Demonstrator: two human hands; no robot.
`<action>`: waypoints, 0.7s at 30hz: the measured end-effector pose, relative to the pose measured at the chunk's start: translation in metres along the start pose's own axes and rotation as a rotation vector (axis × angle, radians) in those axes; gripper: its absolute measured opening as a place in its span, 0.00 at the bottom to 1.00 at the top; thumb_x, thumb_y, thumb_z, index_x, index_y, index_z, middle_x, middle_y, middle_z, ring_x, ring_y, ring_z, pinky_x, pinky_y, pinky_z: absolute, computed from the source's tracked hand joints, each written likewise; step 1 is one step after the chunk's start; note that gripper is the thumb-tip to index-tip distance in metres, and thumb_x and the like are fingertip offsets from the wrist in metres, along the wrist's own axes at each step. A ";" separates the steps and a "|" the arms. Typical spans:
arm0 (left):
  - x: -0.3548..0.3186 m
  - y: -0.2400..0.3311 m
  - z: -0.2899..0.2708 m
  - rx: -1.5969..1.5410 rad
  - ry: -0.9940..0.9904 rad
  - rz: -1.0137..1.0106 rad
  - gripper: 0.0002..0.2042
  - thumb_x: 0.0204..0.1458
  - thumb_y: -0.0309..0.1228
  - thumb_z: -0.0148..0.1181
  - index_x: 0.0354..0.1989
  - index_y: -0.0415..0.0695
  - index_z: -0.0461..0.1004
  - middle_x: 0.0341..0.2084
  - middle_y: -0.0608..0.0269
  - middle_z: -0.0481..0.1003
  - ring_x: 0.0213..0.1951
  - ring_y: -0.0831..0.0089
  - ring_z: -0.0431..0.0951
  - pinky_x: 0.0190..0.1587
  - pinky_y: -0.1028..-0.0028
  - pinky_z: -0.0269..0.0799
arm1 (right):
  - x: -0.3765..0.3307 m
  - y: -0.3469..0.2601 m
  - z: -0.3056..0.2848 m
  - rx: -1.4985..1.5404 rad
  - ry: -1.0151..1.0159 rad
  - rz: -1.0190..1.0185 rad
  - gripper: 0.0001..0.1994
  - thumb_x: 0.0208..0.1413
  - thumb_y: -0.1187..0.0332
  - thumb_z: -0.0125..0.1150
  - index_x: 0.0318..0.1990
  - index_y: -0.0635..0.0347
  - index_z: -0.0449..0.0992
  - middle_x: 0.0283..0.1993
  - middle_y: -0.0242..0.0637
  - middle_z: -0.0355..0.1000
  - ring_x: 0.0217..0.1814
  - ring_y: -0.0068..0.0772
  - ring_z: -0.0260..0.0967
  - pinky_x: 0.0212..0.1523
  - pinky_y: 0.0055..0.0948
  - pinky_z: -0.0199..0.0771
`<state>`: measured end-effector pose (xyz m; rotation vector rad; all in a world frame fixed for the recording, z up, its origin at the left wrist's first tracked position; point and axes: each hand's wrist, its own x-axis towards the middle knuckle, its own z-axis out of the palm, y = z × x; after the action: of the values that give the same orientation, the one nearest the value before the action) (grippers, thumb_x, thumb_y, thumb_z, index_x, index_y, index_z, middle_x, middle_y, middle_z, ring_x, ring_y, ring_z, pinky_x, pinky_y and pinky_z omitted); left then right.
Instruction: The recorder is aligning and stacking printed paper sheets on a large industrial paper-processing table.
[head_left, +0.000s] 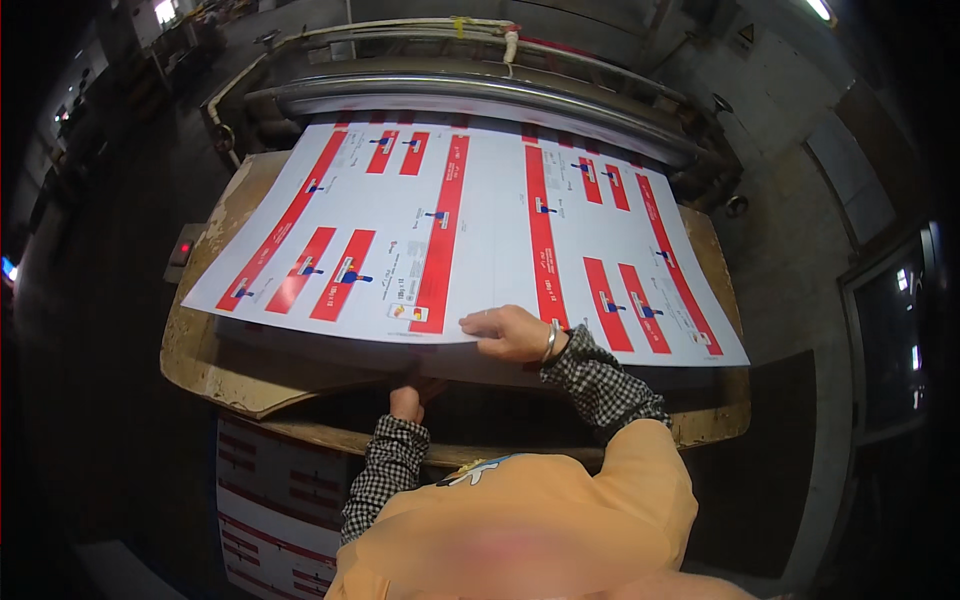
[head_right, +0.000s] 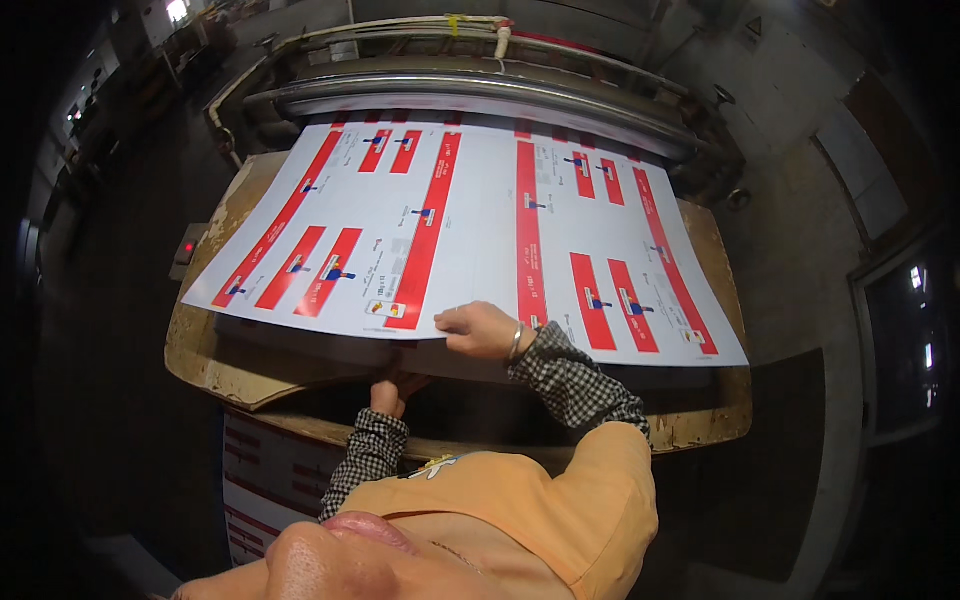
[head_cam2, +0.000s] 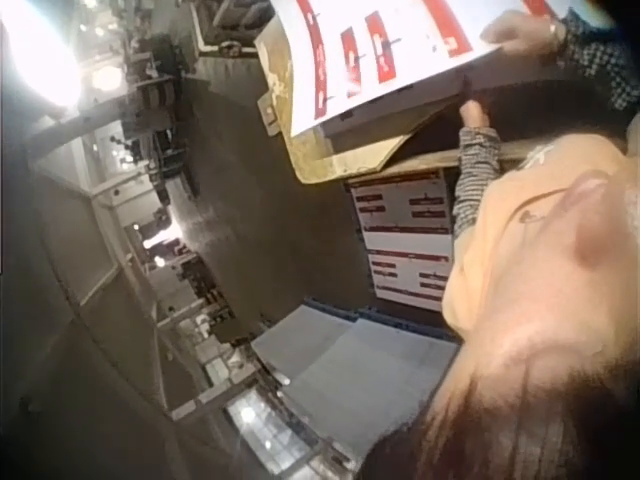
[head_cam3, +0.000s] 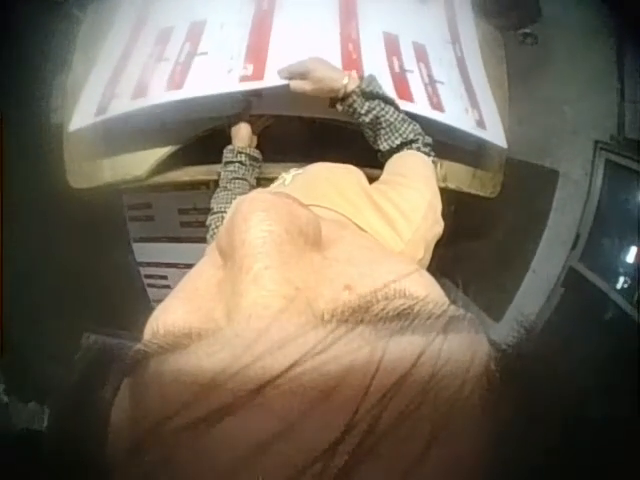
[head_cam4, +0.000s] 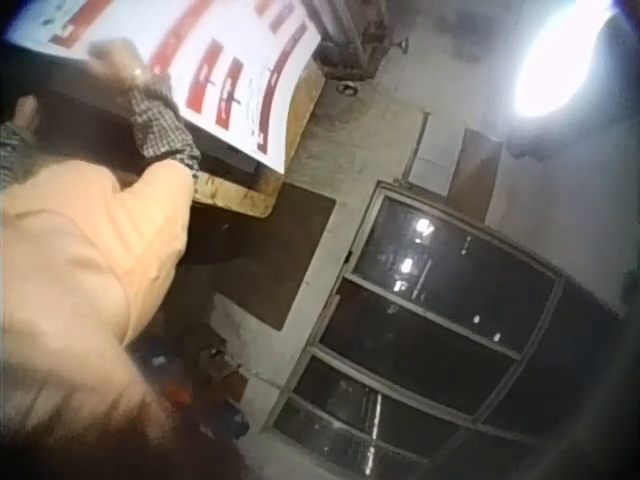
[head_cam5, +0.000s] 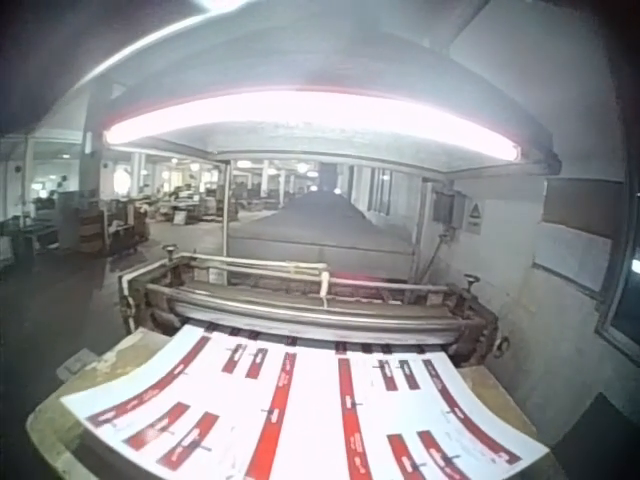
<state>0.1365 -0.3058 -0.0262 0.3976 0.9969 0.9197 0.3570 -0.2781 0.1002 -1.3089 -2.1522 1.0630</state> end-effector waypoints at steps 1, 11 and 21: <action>-0.001 0.000 0.002 0.019 0.020 0.002 0.18 0.55 0.32 0.41 0.50 0.33 0.60 0.43 0.48 0.68 0.44 0.54 0.71 0.45 0.54 0.70 | -0.003 0.008 0.011 -0.029 0.051 -0.075 0.16 0.41 0.68 0.52 0.40 0.65 0.71 0.44 0.47 0.69 0.43 0.45 0.68 0.45 0.32 0.68; -0.002 -0.003 -0.007 0.005 -0.044 0.022 0.12 0.53 0.31 0.44 0.37 0.32 0.64 0.30 0.51 0.71 0.32 0.61 0.75 0.39 0.59 0.74 | 0.012 0.050 0.036 -0.100 -0.159 0.038 0.20 0.41 0.66 0.57 0.44 0.64 0.72 0.51 0.49 0.65 0.53 0.45 0.64 0.53 0.31 0.63; 0.000 0.000 -0.009 -0.073 -0.078 -0.009 0.09 0.50 0.31 0.52 0.26 0.37 0.66 0.20 0.60 0.70 0.25 0.67 0.76 0.37 0.62 0.75 | 0.016 0.030 0.073 -0.743 -0.142 0.083 0.46 0.33 0.51 0.67 0.59 0.60 0.51 0.61 0.55 0.47 0.64 0.55 0.42 0.58 0.51 0.49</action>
<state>0.1287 -0.3066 -0.0309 0.3652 0.8907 0.9231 0.3175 -0.2851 0.0307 -1.6675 -2.7566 0.3722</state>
